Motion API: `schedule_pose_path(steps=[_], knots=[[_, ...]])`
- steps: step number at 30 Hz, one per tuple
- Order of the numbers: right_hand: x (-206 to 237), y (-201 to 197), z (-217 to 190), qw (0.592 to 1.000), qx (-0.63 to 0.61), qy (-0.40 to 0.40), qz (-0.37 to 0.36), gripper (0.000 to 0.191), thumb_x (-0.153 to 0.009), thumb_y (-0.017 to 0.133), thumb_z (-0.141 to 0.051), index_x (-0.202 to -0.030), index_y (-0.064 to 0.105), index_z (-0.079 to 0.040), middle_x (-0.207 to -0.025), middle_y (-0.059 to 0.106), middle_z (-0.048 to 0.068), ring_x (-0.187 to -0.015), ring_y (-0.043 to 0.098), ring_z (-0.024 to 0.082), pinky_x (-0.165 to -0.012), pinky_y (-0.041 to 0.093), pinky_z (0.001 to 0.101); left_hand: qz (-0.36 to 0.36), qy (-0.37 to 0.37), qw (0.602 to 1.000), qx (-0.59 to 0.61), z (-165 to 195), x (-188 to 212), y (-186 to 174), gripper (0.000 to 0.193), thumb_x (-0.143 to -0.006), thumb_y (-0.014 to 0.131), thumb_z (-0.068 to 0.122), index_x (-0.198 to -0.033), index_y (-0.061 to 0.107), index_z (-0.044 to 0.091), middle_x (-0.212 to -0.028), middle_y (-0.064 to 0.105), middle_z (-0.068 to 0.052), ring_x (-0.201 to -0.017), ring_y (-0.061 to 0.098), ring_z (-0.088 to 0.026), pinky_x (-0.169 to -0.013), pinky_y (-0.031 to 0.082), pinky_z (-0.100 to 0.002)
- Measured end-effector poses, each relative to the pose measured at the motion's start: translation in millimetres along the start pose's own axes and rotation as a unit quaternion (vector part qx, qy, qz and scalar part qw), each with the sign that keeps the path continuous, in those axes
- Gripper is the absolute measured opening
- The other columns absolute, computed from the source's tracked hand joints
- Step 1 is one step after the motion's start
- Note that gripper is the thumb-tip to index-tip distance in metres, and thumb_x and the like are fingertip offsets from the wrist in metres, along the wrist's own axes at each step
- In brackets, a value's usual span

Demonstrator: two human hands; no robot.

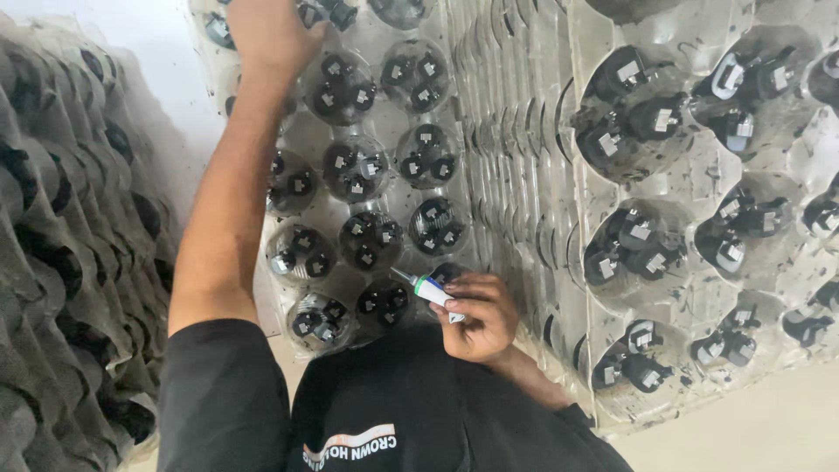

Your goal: The person holds a small tube of adhesive and applies glue to black round components one at a time, picking each from a molded plastic tray and placing it back after treating it. They work through successive trays of parts, occasionally reaching across the tray to grab the next component.

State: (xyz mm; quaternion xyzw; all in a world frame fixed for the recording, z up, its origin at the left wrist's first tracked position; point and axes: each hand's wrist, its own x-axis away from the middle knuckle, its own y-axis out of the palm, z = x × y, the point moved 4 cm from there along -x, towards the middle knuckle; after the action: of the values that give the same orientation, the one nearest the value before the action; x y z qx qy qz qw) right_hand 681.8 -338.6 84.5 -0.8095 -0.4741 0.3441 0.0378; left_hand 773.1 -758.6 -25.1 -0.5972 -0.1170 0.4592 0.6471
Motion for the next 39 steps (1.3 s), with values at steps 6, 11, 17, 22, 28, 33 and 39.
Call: schedule_pose_path(steps=[6,11,17,22,28,33,39], knots=[[8.1,-1.1,-1.5,1.0,-0.009,-0.001,0.02,0.031,-0.082,0.084,-0.001,-0.101,0.061,-0.01,-0.097,0.069,0.009,-0.091,0.072,0.026,-0.082,0.062,0.039,-0.007,-0.055,0.998,-0.029,12.0,-6.7,14.3,0.03,-0.066,0.088,0.029,-0.086,0.073,0.011,-0.077,0.071,-0.012,-0.07,0.068,-0.036,-0.06,0.053,-0.048],[32.7,-9.9,-0.3,0.997,0.036,0.01,0.072,0.031,-0.083,0.083,-0.002,-0.103,0.06,-0.009,-0.097,0.068,0.012,-0.091,0.074,0.026,-0.079,0.063,0.0366,0.009,-0.179,0.926,0.333,24.9,47.4,-7.5,0.027,-0.082,0.078,0.004,-0.108,0.07,0.005,-0.097,0.077,-0.006,-0.078,0.075,-0.02,-0.076,0.056,-0.029],[57.1,-11.7,7.8,0.98,-0.073,0.124,0.136,0.036,-0.088,0.079,0.002,-0.113,0.054,-0.007,-0.113,0.064,0.02,-0.095,0.069,0.022,-0.079,0.06,0.03,-0.049,-0.351,0.605,0.713,92.8,177.6,-74.2,0.06,-0.069,0.074,-0.013,-0.123,0.059,0.008,-0.11,0.073,-0.007,-0.098,0.075,-0.019,-0.077,0.066,-0.029],[53.0,-0.6,-7.7,0.975,-0.133,0.124,0.131,0.038,-0.09,0.08,0.003,-0.114,0.052,-0.007,-0.116,0.06,0.02,-0.102,0.068,0.022,-0.08,0.062,0.0308,-0.052,-0.292,0.855,0.425,124.4,235.2,-153.1,0.043,-0.071,0.097,-0.003,-0.111,0.083,0.002,-0.111,0.071,-0.013,-0.082,0.063,-0.02,-0.067,0.053,-0.028],[42.7,10.3,-53.0,0.988,-0.095,0.03,0.117,0.038,-0.089,0.079,0.002,-0.11,0.05,-0.009,-0.109,0.066,0.017,-0.098,0.069,0.024,-0.084,0.06,0.0356,-0.006,-0.254,0.695,0.673,134.5,255.6,-212.8,0.038,-0.083,0.075,-0.013,-0.119,0.072,-0.001,-0.131,0.068,-0.005,-0.1,0.069,-0.008,-0.083,0.06,-0.022],[42.0,14.3,-87.6,0.987,-0.09,-0.052,0.124,0.035,-0.087,0.079,0.001,-0.107,0.052,-0.011,-0.101,0.067,0.012,-0.093,0.072,0.028,-0.081,0.063,0.0408,0.001,-0.221,0.754,0.619,140.0,266.9,-257.2,0.047,-0.076,0.083,-0.013,-0.121,0.07,-0.003,-0.116,0.066,-0.006,-0.088,0.069,-0.009,-0.078,0.059,-0.021],[46.5,16.1,-112.3,0.991,-0.047,-0.096,0.08,0.036,-0.088,0.077,0.004,-0.106,0.05,-0.011,-0.1,0.064,0.012,-0.091,0.072,0.03,-0.081,0.066,0.0428,-0.003,-0.198,0.735,0.648,142.6,285.0,-282.8,0.038,-0.084,0.077,-0.014,-0.119,0.07,-0.004,-0.125,0.059,-0.009,-0.098,0.074,-0.013,-0.086,0.064,-0.025]])
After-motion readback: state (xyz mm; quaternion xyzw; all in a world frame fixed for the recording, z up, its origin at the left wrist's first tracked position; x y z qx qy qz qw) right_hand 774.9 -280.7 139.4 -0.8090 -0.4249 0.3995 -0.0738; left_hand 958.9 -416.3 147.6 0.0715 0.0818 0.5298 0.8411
